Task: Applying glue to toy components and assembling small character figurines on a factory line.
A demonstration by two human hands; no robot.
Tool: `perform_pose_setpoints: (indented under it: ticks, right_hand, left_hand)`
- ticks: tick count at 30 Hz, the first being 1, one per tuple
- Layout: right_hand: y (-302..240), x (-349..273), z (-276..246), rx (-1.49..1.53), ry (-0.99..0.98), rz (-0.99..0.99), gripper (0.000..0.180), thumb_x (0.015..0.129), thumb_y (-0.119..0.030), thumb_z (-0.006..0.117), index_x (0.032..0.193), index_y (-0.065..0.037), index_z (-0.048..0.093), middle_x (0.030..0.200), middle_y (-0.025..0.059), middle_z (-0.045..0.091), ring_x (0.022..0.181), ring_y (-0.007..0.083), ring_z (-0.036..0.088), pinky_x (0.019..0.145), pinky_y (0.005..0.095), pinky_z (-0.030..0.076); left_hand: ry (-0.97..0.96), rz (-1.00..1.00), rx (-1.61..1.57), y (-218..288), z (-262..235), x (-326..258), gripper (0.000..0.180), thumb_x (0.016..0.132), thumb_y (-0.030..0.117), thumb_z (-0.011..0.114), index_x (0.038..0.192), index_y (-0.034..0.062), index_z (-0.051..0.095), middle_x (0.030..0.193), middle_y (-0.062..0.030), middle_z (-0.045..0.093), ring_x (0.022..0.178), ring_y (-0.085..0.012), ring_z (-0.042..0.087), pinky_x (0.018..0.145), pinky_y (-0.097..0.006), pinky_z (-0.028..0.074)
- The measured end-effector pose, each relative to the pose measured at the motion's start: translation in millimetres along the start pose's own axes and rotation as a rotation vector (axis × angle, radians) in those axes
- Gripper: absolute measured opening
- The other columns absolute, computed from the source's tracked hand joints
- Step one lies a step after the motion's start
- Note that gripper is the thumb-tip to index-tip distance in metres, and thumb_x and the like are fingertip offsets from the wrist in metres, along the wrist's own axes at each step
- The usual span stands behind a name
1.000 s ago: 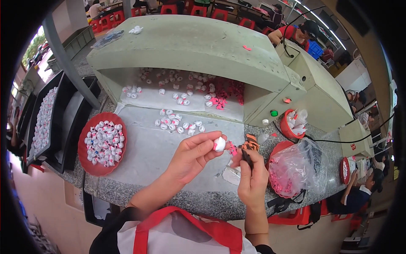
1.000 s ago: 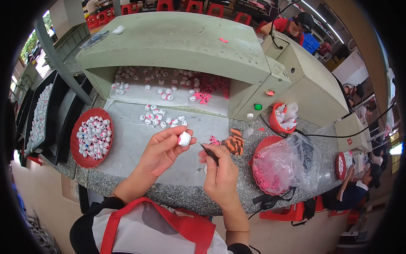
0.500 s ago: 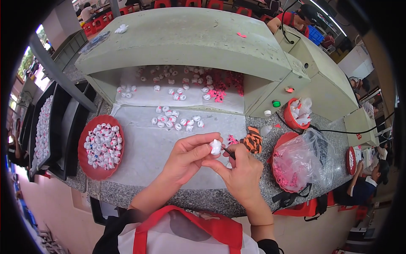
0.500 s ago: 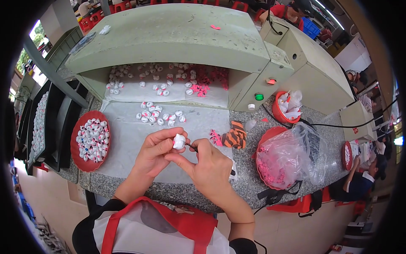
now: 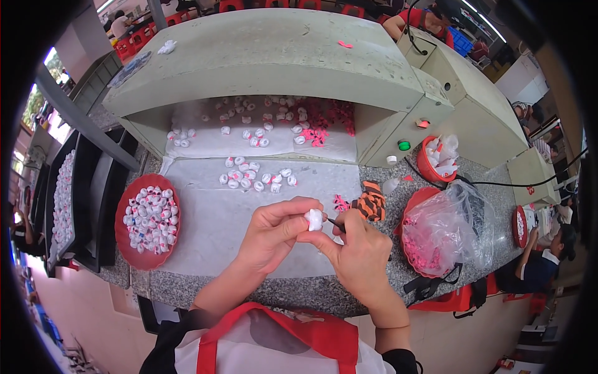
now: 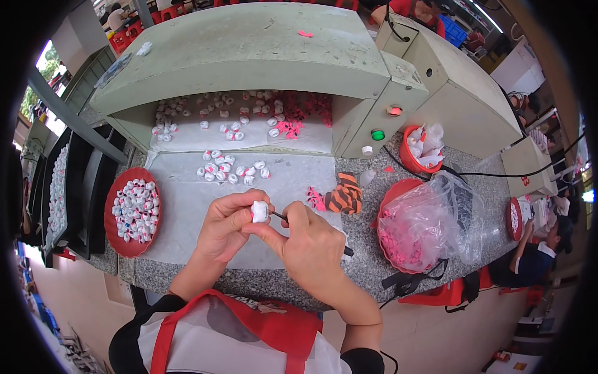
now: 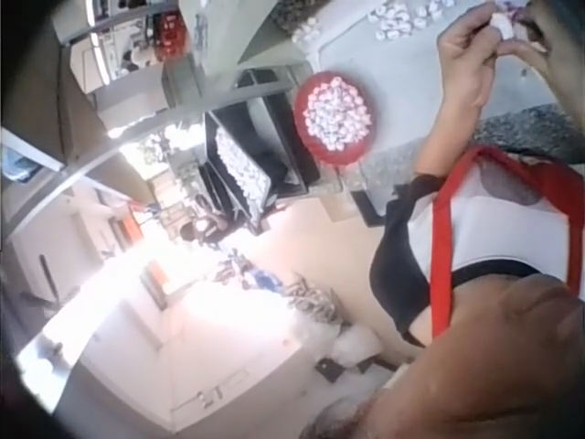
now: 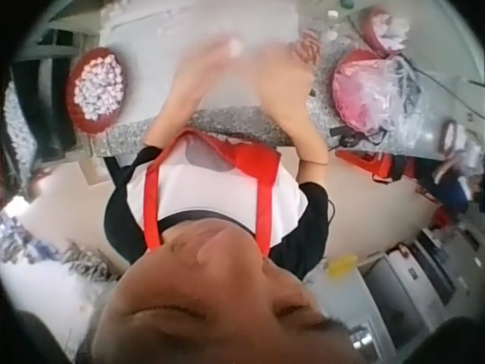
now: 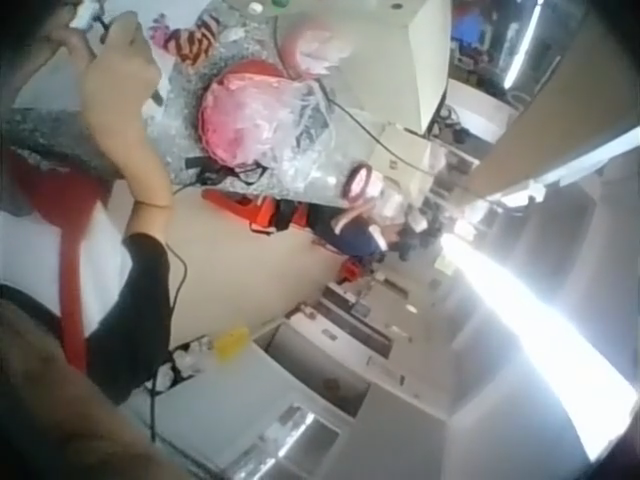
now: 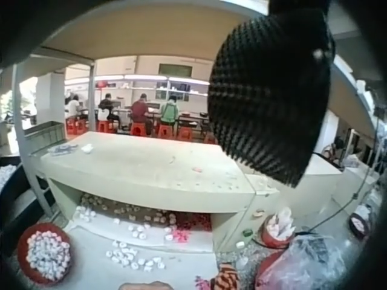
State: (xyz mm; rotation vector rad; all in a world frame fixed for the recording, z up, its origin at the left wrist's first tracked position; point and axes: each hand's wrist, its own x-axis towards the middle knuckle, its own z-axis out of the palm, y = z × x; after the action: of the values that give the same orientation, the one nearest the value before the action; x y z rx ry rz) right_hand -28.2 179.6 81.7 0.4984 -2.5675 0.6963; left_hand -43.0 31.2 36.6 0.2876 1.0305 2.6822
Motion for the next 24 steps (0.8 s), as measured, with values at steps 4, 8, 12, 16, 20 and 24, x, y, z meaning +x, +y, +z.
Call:
perform_pose_setpoints:
  ticks: [4, 8, 12, 16, 20, 24]
  right_hand:
    - [-2, 2, -16, 0.232, -0.12, 0.091, 0.025, 0.077, -0.021, 0.064, 0.083, -0.002, 0.047, 0.064, 0.0045, 0.053, 0.054, 0.0147, 0.054, 0.047, 0.0277, 0.043]
    - [15, -6, -17, 0.708, -0.189, 0.289, 0.024, 0.08, -0.006, 0.053, 0.102, 0.001, 0.047, 0.078, 0.005, 0.054, 0.07, 0.0124, 0.056, 0.058, 0.0279, 0.047]
    - [26, -15, -7, 1.324, -0.223, 0.523, 0.04, 0.084, -0.003, 0.041, 0.123, 0.003, 0.037, 0.082, 0.0065, 0.053, 0.073, 0.0149, 0.055, 0.066, 0.0297, 0.049]
    - [62, -31, 3, 1.572, -0.333, 0.52, 0.044, 0.086, -0.006, 0.042, 0.128, 0.0, 0.031, 0.079, 0.0081, 0.054, 0.064, 0.0145, 0.054, 0.063, 0.0264, 0.048]
    - [50, -32, 16, 1.322, -0.248, 0.615, 0.051, 0.084, -0.012, 0.048, 0.128, 0.004, 0.028, 0.083, 0.0119, 0.057, 0.061, 0.0155, 0.055, 0.057, 0.0255, 0.047]
    - [37, -33, 13, 1.4, -0.186, 0.551, 0.047, 0.084, -0.012, 0.049, 0.124, 0.006, 0.033, 0.086, 0.0141, 0.058, 0.062, 0.0149, 0.055, 0.058, 0.0252, 0.047]
  left_hand:
    - [0.025, -0.023, -0.034, 2, 1, 0, 0.031, 0.079, 0.007, 0.057, 0.108, -0.0036, 0.052, 0.105, -0.015, 0.054, 0.095, -0.0245, 0.055, 0.079, -0.032, 0.047]
    - [0.063, 0.021, -0.069, 7, -5, 4, 0.033, 0.081, 0.009, 0.056, 0.11, -0.0038, 0.05, 0.107, -0.0155, 0.052, 0.097, -0.0251, 0.055, 0.079, -0.028, 0.049]
    - [0.085, 0.047, -0.072, 8, -8, 6, 0.033, 0.082, 0.008, 0.054, 0.112, -0.0044, 0.048, 0.107, -0.0171, 0.052, 0.098, -0.0265, 0.054, 0.081, -0.028, 0.05]
    - [0.08, 0.011, -0.095, 5, -4, 10, 0.033, 0.082, 0.007, 0.053, 0.112, -0.0053, 0.048, 0.107, -0.0174, 0.052, 0.098, -0.0265, 0.054, 0.081, -0.028, 0.05]
    - [0.095, 0.028, -0.102, 9, -8, 6, 0.034, 0.082, 0.007, 0.053, 0.113, -0.0061, 0.047, 0.107, -0.0178, 0.052, 0.098, -0.0264, 0.054, 0.081, -0.028, 0.05]
    - [0.11, 0.034, -0.09, 10, -10, 7, 0.034, 0.082, 0.008, 0.053, 0.113, -0.0063, 0.047, 0.107, -0.0179, 0.052, 0.098, -0.0263, 0.054, 0.081, -0.027, 0.05]
